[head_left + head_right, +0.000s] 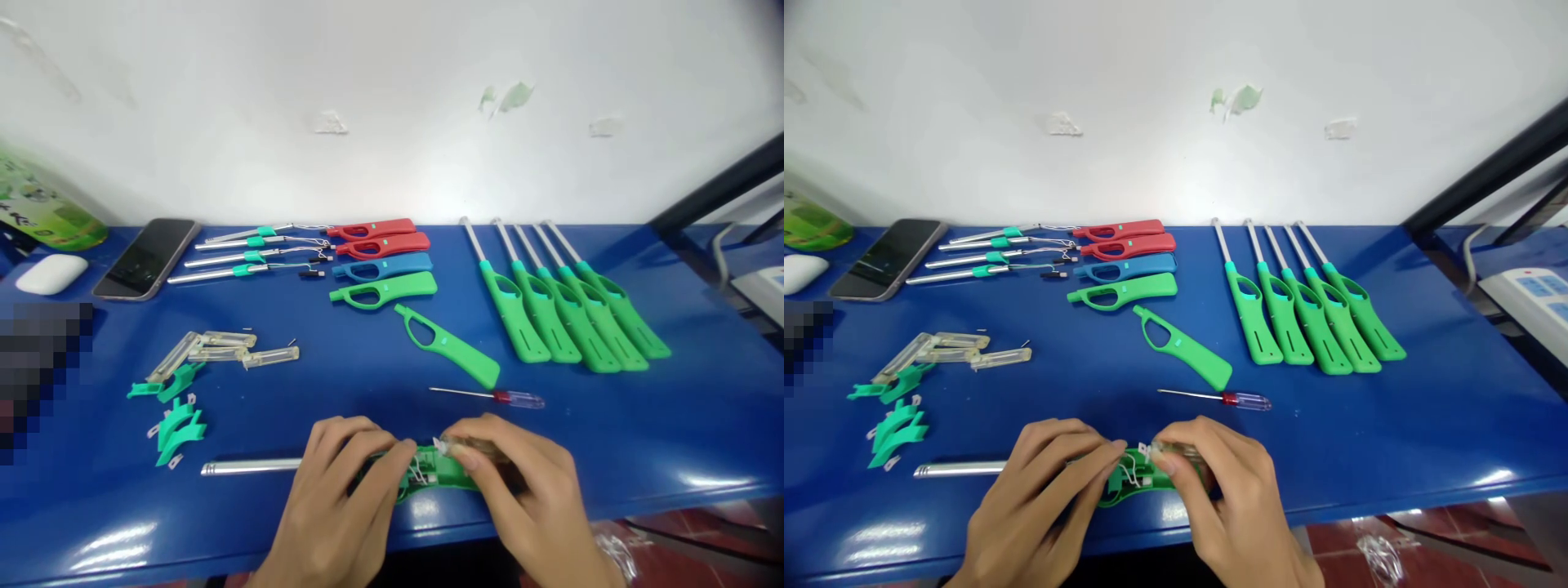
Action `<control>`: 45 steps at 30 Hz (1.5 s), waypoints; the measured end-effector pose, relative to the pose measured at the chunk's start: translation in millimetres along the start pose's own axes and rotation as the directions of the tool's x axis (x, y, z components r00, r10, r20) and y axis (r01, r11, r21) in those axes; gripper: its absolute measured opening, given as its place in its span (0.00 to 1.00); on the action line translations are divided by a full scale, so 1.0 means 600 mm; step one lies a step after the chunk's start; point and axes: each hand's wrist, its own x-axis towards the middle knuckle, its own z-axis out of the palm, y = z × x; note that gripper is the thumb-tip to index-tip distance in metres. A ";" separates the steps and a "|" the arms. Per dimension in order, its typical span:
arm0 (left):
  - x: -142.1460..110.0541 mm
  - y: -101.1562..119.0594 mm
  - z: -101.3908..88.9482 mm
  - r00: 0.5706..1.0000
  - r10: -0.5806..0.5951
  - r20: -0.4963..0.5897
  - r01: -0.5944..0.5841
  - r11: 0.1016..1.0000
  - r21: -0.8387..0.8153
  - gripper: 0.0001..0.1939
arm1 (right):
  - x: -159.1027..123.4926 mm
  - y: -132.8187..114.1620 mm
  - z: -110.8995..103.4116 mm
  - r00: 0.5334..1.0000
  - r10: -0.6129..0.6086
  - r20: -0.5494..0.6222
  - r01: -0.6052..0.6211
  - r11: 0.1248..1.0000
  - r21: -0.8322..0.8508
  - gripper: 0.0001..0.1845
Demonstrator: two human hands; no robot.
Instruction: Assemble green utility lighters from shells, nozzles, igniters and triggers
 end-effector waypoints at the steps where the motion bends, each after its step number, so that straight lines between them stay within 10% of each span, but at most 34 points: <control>1: 0.000 0.000 0.000 1.000 -0.001 0.006 0.001 1.000 -0.003 0.15 | 0.000 0.000 0.001 1.000 0.001 -0.004 -0.001 1.000 0.003 0.04; 45: -0.007 0.001 0.001 0.995 0.075 0.060 -0.075 0.997 -0.001 0.16 | 0.001 0.014 -0.003 0.980 -0.193 0.049 0.189 0.978 0.085 0.14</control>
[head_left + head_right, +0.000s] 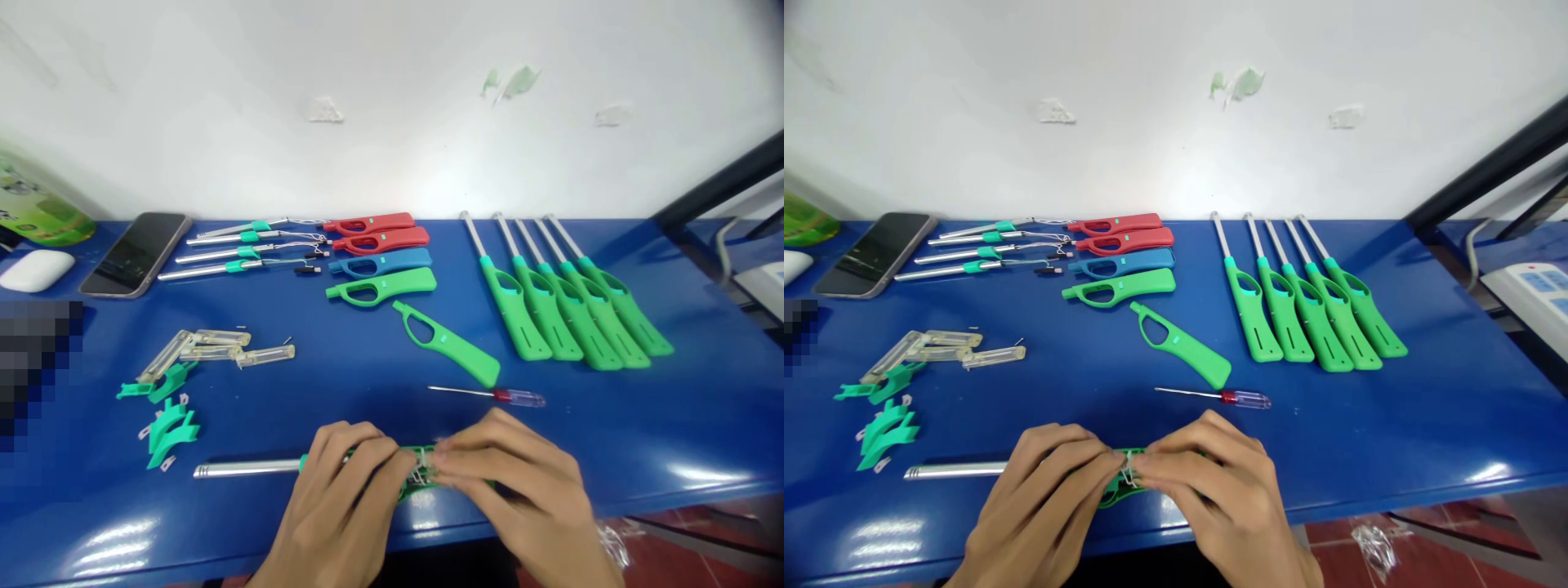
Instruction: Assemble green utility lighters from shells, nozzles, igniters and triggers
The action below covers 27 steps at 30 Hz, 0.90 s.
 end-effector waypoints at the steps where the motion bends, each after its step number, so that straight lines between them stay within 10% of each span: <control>1: 0.001 0.000 0.000 1.000 0.000 0.001 0.000 1.000 -0.001 0.16 | 0.000 0.000 0.000 1.000 -0.004 0.003 0.004 1.000 0.002 0.14; 27: 0.011 0.003 -0.002 0.998 -0.061 -0.031 0.060 0.997 -0.051 0.16 | 0.000 -0.003 -0.009 0.999 -0.031 -0.026 0.030 0.998 -0.048 0.15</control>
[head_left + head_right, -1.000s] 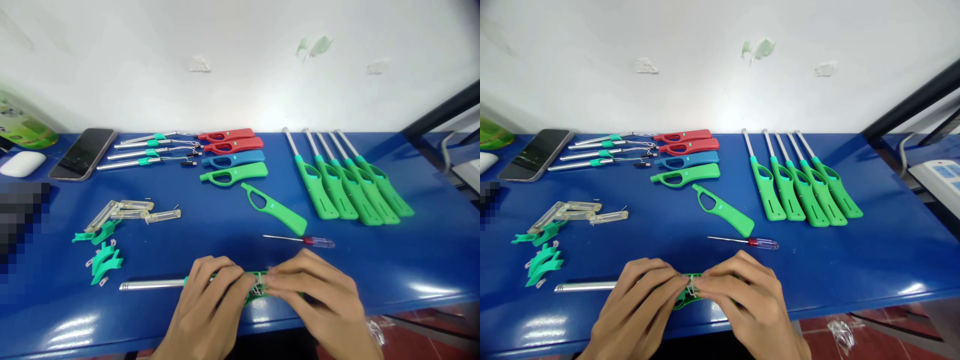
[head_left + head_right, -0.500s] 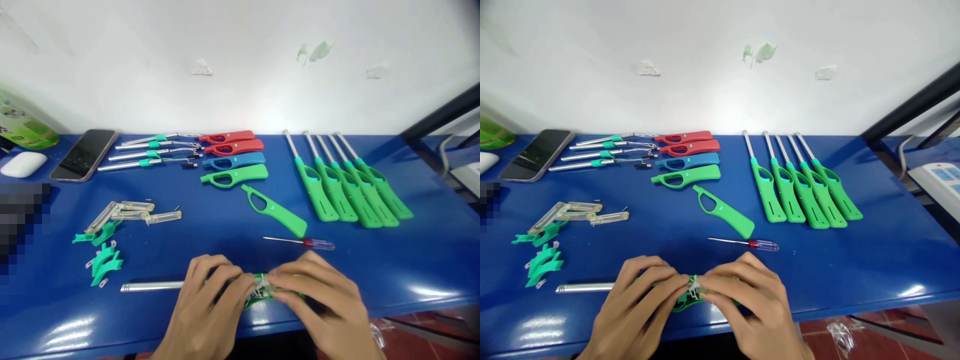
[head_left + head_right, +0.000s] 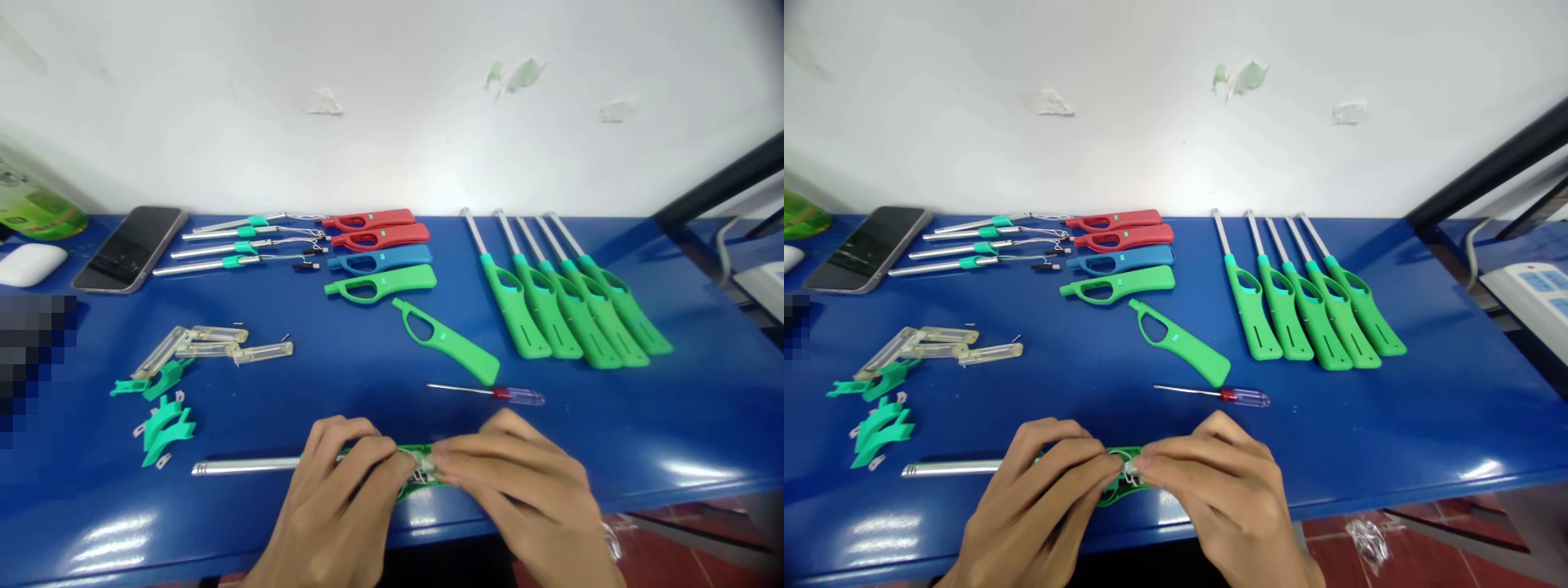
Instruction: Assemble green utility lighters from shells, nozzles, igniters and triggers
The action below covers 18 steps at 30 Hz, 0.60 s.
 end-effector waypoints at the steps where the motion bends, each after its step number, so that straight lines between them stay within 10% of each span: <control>1: 0.001 0.000 -0.001 1.000 -0.005 -0.004 0.005 1.000 0.006 0.16 | 0.001 -0.001 0.000 1.000 0.003 0.002 -0.003 1.000 0.000 0.15; 18: -0.047 -0.003 -0.023 0.989 -0.025 0.147 -0.005 0.980 0.199 0.19 | -0.024 0.003 -0.003 0.994 0.068 0.088 -0.040 0.958 -0.285 0.12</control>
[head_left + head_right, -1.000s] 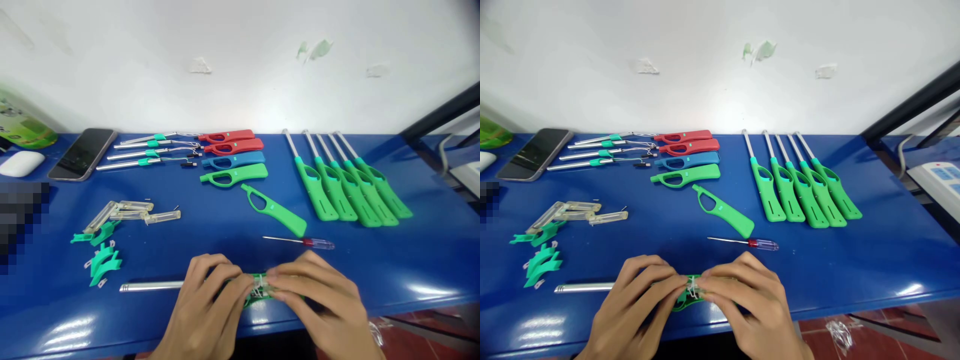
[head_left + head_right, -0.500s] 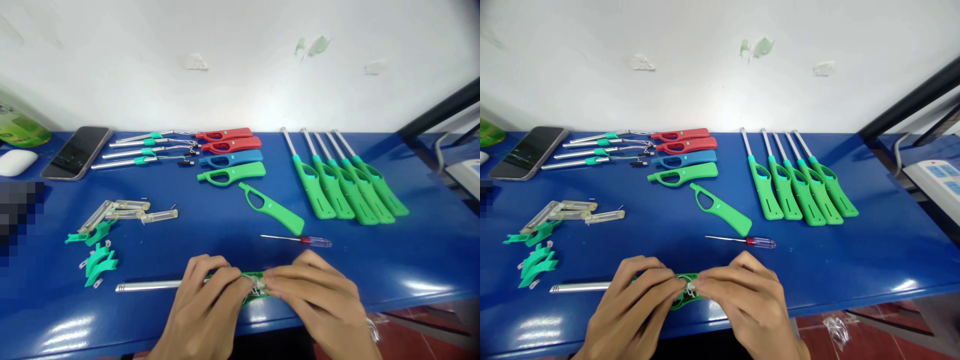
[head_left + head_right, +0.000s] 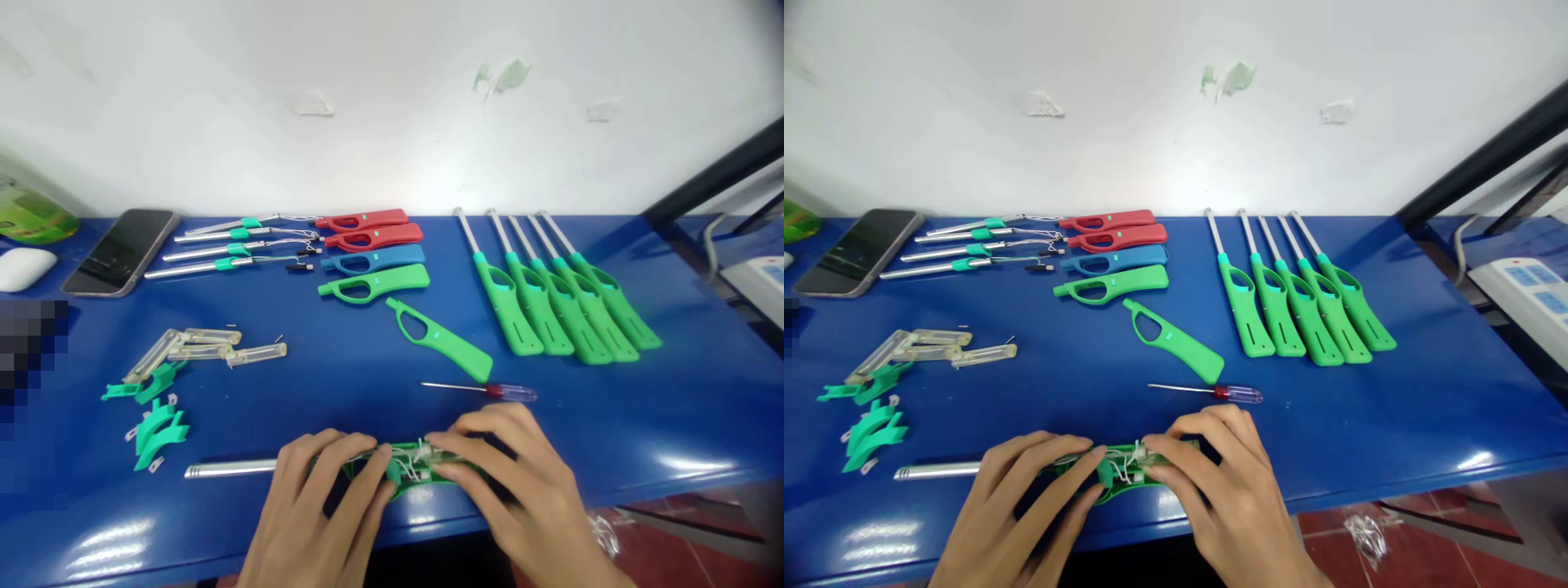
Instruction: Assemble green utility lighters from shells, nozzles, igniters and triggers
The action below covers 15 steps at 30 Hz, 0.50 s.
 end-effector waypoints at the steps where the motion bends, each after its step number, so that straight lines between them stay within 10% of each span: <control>1: -0.003 -0.001 0.001 1.000 0.009 0.007 -0.010 1.000 0.020 0.19 | -0.001 0.001 0.001 1.000 -0.004 0.002 0.004 1.000 -0.003 0.12; 15: -0.023 -0.002 0.009 0.985 0.096 0.142 -0.126 0.968 0.216 0.16 | -0.006 0.002 -0.015 0.992 0.001 0.124 0.002 1.000 -0.025 0.25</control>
